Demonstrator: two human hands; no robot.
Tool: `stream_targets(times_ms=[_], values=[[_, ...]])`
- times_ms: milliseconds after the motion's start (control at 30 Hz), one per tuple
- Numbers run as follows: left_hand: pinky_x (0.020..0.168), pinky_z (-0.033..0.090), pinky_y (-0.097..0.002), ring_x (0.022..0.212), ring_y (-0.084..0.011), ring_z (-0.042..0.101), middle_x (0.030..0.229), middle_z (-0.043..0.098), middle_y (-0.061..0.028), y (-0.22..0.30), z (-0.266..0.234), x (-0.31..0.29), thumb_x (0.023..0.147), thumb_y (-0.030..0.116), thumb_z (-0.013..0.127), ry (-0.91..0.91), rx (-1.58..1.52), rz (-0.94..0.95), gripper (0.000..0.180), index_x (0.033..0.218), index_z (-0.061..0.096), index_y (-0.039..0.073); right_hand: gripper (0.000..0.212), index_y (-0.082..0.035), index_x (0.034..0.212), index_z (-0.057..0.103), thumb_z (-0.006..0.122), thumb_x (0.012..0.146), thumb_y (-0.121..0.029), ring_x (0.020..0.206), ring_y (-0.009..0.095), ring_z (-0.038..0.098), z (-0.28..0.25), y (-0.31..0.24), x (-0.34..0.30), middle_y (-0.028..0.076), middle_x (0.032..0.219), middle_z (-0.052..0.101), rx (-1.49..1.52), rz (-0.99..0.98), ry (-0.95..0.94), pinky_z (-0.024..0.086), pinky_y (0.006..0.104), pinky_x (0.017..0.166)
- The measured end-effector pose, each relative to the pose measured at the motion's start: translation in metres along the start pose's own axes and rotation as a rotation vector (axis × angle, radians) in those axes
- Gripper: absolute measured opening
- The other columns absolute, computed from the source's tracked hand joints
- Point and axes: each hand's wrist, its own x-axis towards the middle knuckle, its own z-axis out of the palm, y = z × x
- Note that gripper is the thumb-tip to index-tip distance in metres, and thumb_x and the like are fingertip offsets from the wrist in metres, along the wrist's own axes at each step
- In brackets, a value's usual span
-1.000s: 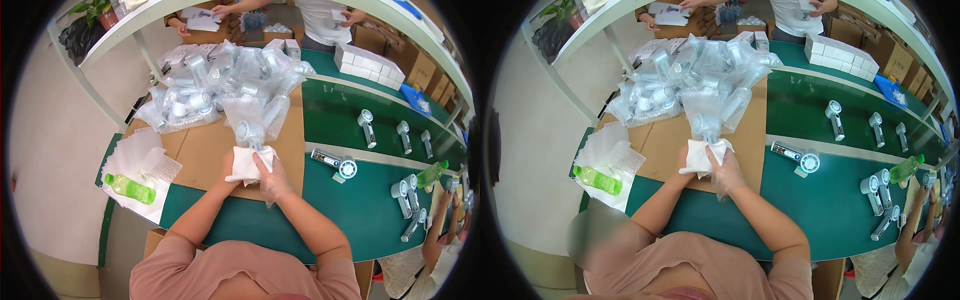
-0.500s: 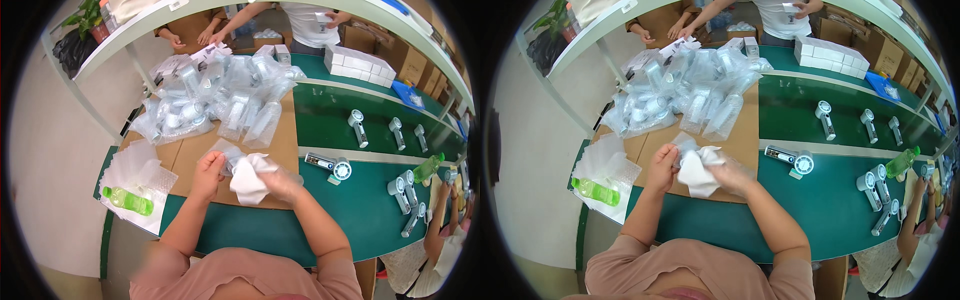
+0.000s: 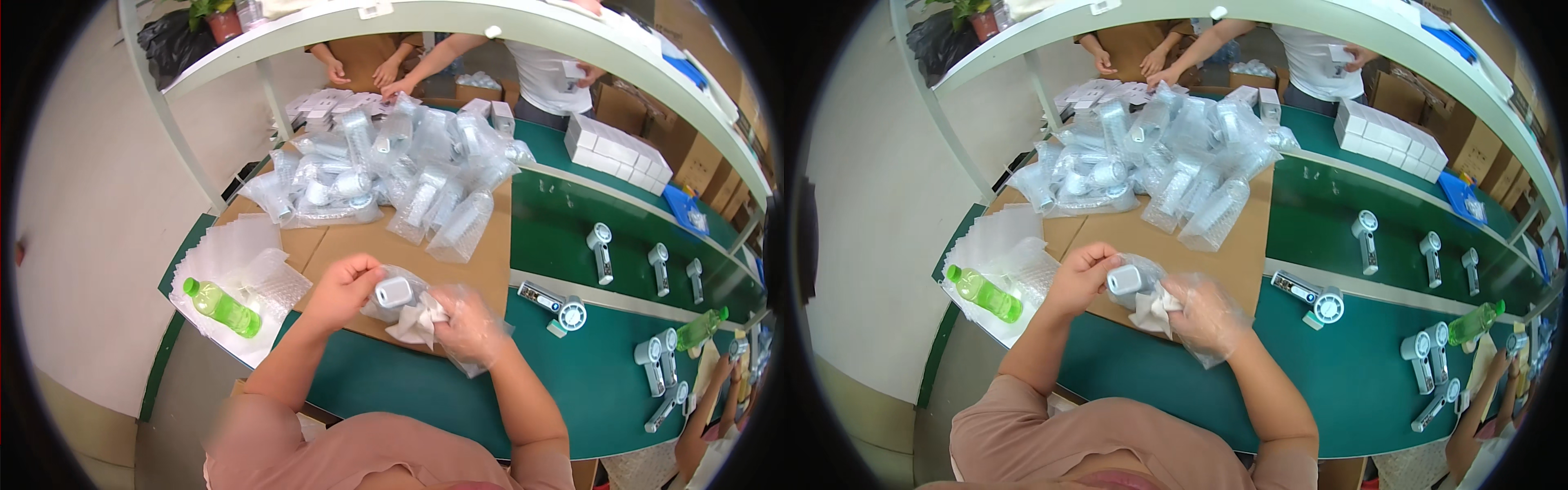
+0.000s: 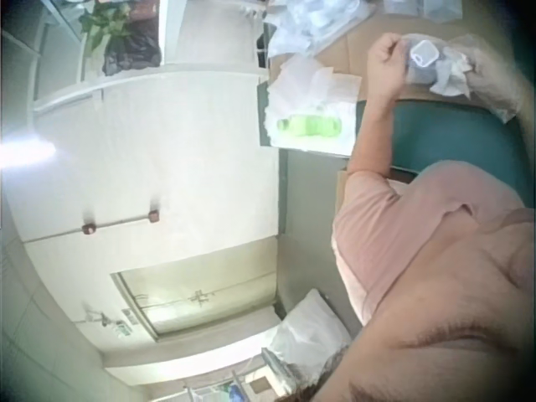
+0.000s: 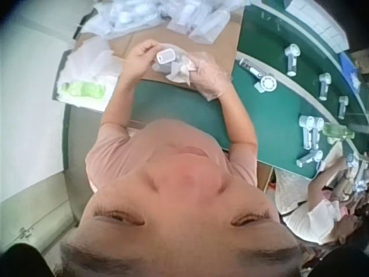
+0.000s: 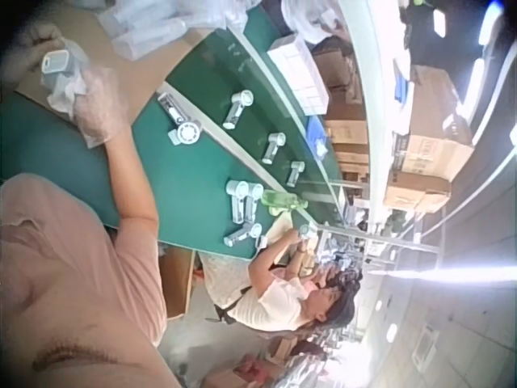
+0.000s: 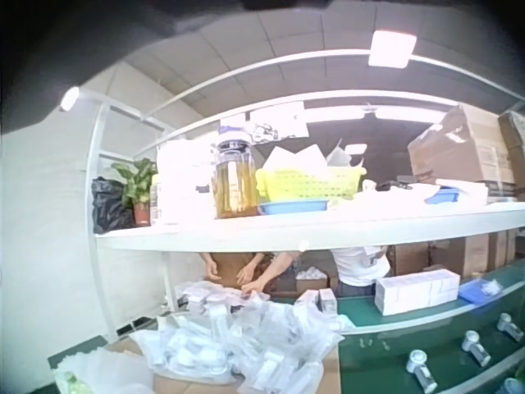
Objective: The person wipes handheld electronic devices with a white cloth. They pick up each device from a pile of bubble-wrapped items, wipe it thoroughly, and place it on the table. The person occasionally sprays the cloth with liquid from a green bottle to continue cleaning.
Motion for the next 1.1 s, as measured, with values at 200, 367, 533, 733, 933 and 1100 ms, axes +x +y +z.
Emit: stream_targets(times_ms=[200, 367, 533, 733, 933, 1100], values=[[0.05, 0.033, -0.0177, 0.058, -0.0004, 0.042, 0.068, 0.051, 0.0064, 0.03, 0.01, -0.013, 0.095, 0.016, 0.056, -0.012, 0.052, 0.083, 0.013, 0.087, 0.06, 0.006, 0.019, -0.006, 0.09, 0.062, 0.065, 0.071, -0.007, 0.079, 0.037, 0.059, -0.005, -0.017, -0.003, 0.014, 0.084, 0.062, 0.102, -0.038, 0.155, 0.047, 0.0422, 0.07], [0.05, 0.033, -0.0177, 0.058, -0.0005, 0.041, 0.067, 0.05, 0.0058, 0.027, 0.007, 0.003, 0.096, 0.018, 0.056, 0.005, -0.062, 0.064, 0.014, 0.088, 0.059, 0.006, 0.024, -0.005, 0.095, 0.063, 0.064, 0.071, -0.006, 0.083, 0.037, 0.06, -0.024, -0.031, -0.002, 0.015, 0.087, 0.063, 0.099, -0.014, 0.149, 0.048, 0.0418, 0.073], [0.052, 0.036, -0.0178, 0.059, -0.001, 0.044, 0.069, 0.05, 0.0066, 0.035, 0.014, 0.018, 0.096, 0.016, 0.056, -0.036, -0.035, 0.084, 0.013, 0.088, 0.06, 0.006, 0.023, -0.005, 0.095, 0.063, 0.066, 0.073, -0.004, 0.084, 0.03, 0.063, -0.016, -0.01, -0.014, 0.012, 0.088, 0.064, 0.341, 0.131, 0.192, 0.049, 0.0368, 0.076], [0.052, 0.035, -0.0207, 0.059, -0.0031, 0.043, 0.066, 0.05, 0.0043, 0.046, 0.0, 0.053, 0.095, 0.015, 0.055, 0.157, 0.079, 0.362, 0.015, 0.085, 0.058, 0.005, 0.019, -0.006, 0.11, 0.057, 0.058, 0.092, -0.014, 0.088, 0.011, 0.06, -0.031, -0.013, -0.008, 0.001, 0.1, 0.061, 0.665, 0.38, 0.617, 0.05, 0.0266, 0.078], [0.059, 0.041, -0.0234, 0.065, -0.0071, 0.049, 0.073, 0.057, -0.0002, 0.038, -0.017, 0.064, 0.092, 0.008, 0.058, 0.105, 0.61, 0.727, 0.008, 0.093, 0.061, 0.0, 0.029, -0.004, 0.114, 0.052, 0.064, 0.09, -0.015, 0.096, 0.018, 0.061, -0.063, 0.014, -0.003, 0.008, 0.105, 0.06, 0.948, 0.359, 1.064, 0.054, 0.033, 0.084], [0.062, 0.046, -0.0317, 0.066, -0.0209, 0.058, 0.078, 0.062, -0.009, -0.007, -0.042, 0.017, 0.086, 0.014, 0.065, 0.078, 0.68, 0.347, 0.022, 0.101, 0.06, -0.002, 0.034, -0.008, 0.121, 0.052, 0.053, 0.096, -0.031, 0.107, 0.02, 0.059, -0.081, 0.04, -0.018, 0.007, 0.116, 0.058, 0.86, 0.219, 1.124, 0.051, 0.0338, 0.092]])
